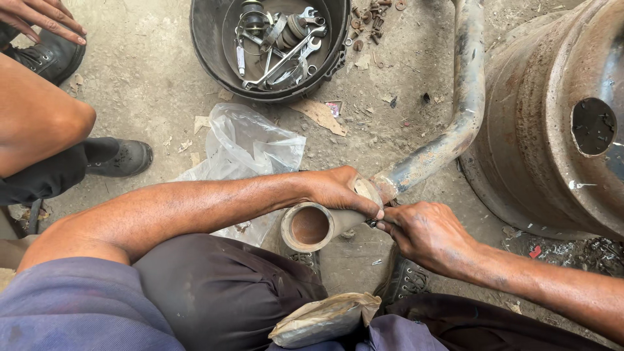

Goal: The person sits on the ground and uses a wrench to tighten a hose clamp on a curved metal pipe. They repeatedly adjust the clamp and reposition the pipe while working.

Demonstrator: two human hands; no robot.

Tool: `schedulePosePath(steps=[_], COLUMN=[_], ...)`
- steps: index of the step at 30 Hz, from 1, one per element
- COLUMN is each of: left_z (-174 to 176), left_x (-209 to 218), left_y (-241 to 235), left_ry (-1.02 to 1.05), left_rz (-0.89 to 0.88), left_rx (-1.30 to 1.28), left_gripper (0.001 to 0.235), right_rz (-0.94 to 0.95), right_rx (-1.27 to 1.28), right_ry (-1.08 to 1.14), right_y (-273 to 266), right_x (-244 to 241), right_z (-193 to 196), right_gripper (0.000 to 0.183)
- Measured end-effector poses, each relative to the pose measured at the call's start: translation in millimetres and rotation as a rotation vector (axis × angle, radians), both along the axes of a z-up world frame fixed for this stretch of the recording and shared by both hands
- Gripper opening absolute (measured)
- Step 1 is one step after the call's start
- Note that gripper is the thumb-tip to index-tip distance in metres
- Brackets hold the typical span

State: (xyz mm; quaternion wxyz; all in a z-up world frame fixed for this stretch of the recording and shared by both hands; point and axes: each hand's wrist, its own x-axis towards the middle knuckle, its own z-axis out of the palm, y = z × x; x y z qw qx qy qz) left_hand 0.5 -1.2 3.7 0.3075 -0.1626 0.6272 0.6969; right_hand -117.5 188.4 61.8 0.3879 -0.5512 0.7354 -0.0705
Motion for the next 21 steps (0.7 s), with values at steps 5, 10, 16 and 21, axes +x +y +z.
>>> schedulePosePath(steps=[5,10,16,21], left_z=[0,-4,-7,-7], left_x=[0,-1,-1,-1], left_y=[0,0,2,2], left_ry=[-0.006,0.024,-0.021,-0.006], left_rz=[-0.007,-0.001,-0.007,-0.009], left_rx=[0.001,0.006,-0.059,-0.041], left_gripper=[0.052,0.053,0.054,0.053], right_rz=[0.035,0.167,-0.558,-1.234], right_rx=[0.030,-0.208,0.338,0.434], right_ry=[0.064,0.225,-0.461,-1.198], right_y=[2,7,15,26], right_x=[1,-2,28,54], right_z=[-7,-13,-23,-45], right_gripper=[0.025,0.029,0.036,0.030])
